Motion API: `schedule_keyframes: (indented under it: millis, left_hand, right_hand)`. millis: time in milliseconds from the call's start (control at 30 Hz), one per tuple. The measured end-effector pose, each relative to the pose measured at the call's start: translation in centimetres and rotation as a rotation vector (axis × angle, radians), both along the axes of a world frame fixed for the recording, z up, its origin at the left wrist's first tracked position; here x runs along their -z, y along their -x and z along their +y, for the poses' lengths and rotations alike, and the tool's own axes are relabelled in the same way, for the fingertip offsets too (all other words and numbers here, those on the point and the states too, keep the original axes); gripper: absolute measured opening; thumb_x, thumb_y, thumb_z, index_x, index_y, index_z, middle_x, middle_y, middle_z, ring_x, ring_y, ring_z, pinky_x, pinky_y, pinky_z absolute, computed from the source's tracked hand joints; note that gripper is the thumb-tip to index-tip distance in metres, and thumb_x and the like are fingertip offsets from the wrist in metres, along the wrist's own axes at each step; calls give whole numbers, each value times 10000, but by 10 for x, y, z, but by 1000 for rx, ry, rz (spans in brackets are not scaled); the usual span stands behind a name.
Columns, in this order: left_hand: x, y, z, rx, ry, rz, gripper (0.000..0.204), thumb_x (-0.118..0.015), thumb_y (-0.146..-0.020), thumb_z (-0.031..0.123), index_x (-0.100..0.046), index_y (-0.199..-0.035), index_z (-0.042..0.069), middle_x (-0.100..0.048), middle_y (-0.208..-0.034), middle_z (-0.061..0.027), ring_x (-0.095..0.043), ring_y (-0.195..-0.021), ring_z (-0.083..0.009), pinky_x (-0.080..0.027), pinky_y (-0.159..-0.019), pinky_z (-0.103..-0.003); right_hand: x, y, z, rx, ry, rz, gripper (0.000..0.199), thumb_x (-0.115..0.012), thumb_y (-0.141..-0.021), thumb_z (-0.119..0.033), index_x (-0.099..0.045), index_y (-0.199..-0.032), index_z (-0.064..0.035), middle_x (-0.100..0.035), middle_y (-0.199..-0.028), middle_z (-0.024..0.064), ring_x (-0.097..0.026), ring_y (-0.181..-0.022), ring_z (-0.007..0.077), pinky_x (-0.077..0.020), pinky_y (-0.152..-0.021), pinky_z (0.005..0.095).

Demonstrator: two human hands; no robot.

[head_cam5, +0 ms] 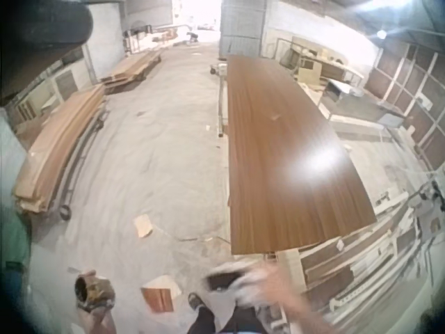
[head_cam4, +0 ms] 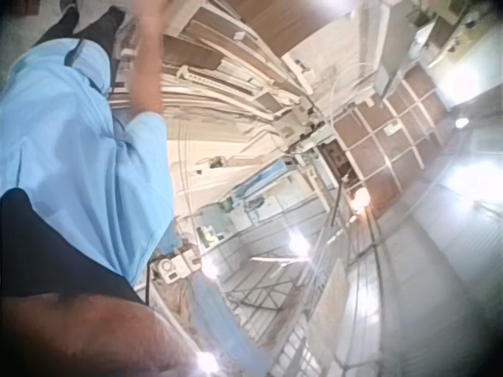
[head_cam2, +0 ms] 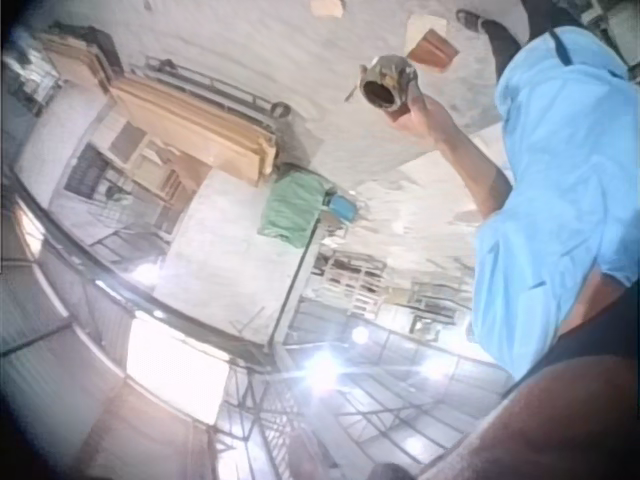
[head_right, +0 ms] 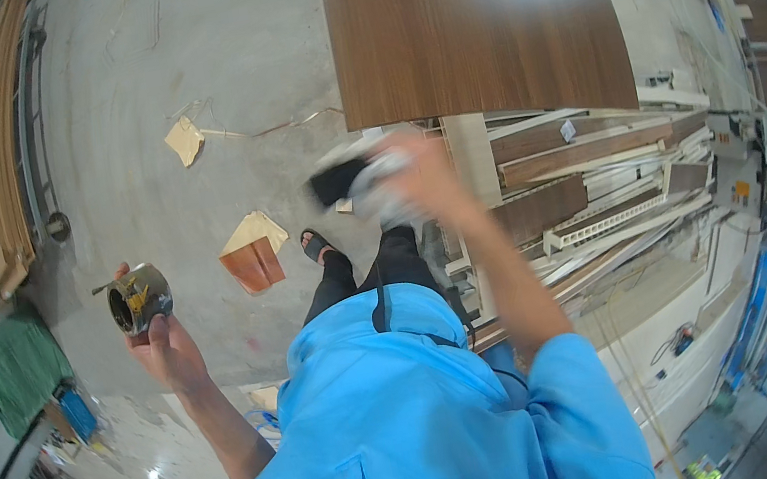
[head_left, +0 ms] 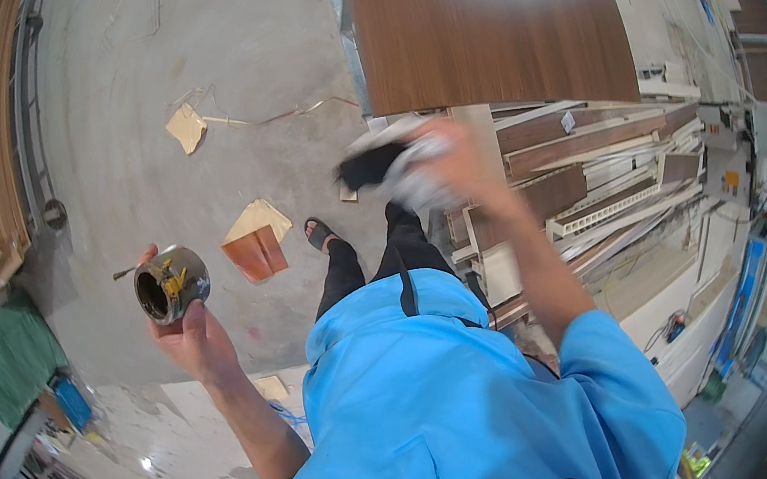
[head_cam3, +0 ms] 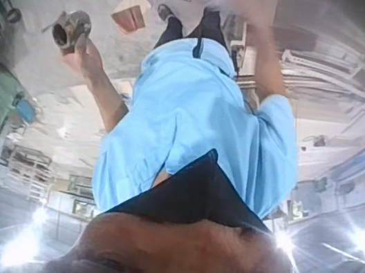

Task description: The person applies a dark finish to the edges of a large wooden tabletop using a small brush from a can, then wipes the surface with a cloth. The person moves around the table, repeatedly dipping the brush and wiping different sections.

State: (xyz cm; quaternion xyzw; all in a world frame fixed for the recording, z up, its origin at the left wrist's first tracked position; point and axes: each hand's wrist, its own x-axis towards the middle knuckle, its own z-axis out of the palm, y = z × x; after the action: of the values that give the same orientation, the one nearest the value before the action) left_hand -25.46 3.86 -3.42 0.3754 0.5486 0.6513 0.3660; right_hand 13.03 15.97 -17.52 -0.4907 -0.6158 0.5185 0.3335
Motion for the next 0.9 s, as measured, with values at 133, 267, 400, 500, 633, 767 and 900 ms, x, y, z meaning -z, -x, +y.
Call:
schedule_keyframes:
  millis: [133, 267, 400, 500, 633, 767, 900]
  left_hand:
    - [5, -9, 1, -9, 23, -7, 733, -833, -822, 151, -539, -1469, -26, -487, -1567, -181, -511, -1421, -300, -402, -1201, -427]
    - [6, -36, 11, -44, 51, -18, 758, -857, -776, 148, -562, -1456, -11, -506, -1548, -177, -533, -1398, -287, -447, -1163, -416]
    - [8, -62, 15, -68, 39, -14, 772, -870, -765, 152, -564, -1457, -4, -511, -1549, -178, -520, -1412, -286, -445, -1168, -417]
    - [9, -72, 10, -90, 13, 20, 781, -886, -773, 176, -561, -1461, 2, -507, -1550, -176, -522, -1409, -287, -451, -1163, -416]
    - [7, -72, -6, -129, 23, -1, 792, -902, -779, 194, -557, -1465, -2, -500, -1551, -177, -521, -1407, -283, -462, -1152, -408]
    - [9, -74, -17, -189, 36, 0, 793, -906, -784, 195, -554, -1465, -7, -492, -1556, -180, -521, -1408, -277, -466, -1151, -409]
    - [22, -86, -16, -225, 12, -22, 788, -916, -781, 197, -562, -1455, -6, -490, -1562, -185, -521, -1412, -278, -465, -1157, -414]
  right_hand:
    - [-10, -176, 97, 532, -509, -1037, 352, -701, -798, -23, -772, -1132, -111, -708, -1030, 152, -694, -995, 338, -541, -902, 428]
    - [30, -197, 180, 322, 46, -476, 400, -742, -925, -173, -722, -1325, -155, -732, -1156, 179, -686, -1107, 352, -528, -973, 414]
    - [39, -156, 189, 465, -922, -1305, 530, -785, -909, -348, -642, -1360, -109, -666, -1218, 155, -651, -1104, 350, -538, -919, 414]
    - [28, -141, 163, 210, -799, -1062, 514, -787, -894, -382, -627, -1284, -88, -649, -1194, 132, -648, -1104, 354, -550, -867, 426]
    - [24, -156, 143, 73, -591, -1029, 405, -788, -893, -282, -639, -1214, -84, -646, -1148, 130, -658, -1080, 348, -557, -831, 447]
    - [34, -163, 151, 39, -526, -1070, 295, -781, -886, -163, -673, -1137, -50, -672, -1012, 126, -685, -952, 349, -571, -782, 441]
    - [40, -123, 154, -83, -225, -451, 208, -775, -866, -77, -701, -1046, -3, -692, -869, 133, -677, -785, 326, -554, -757, 373]
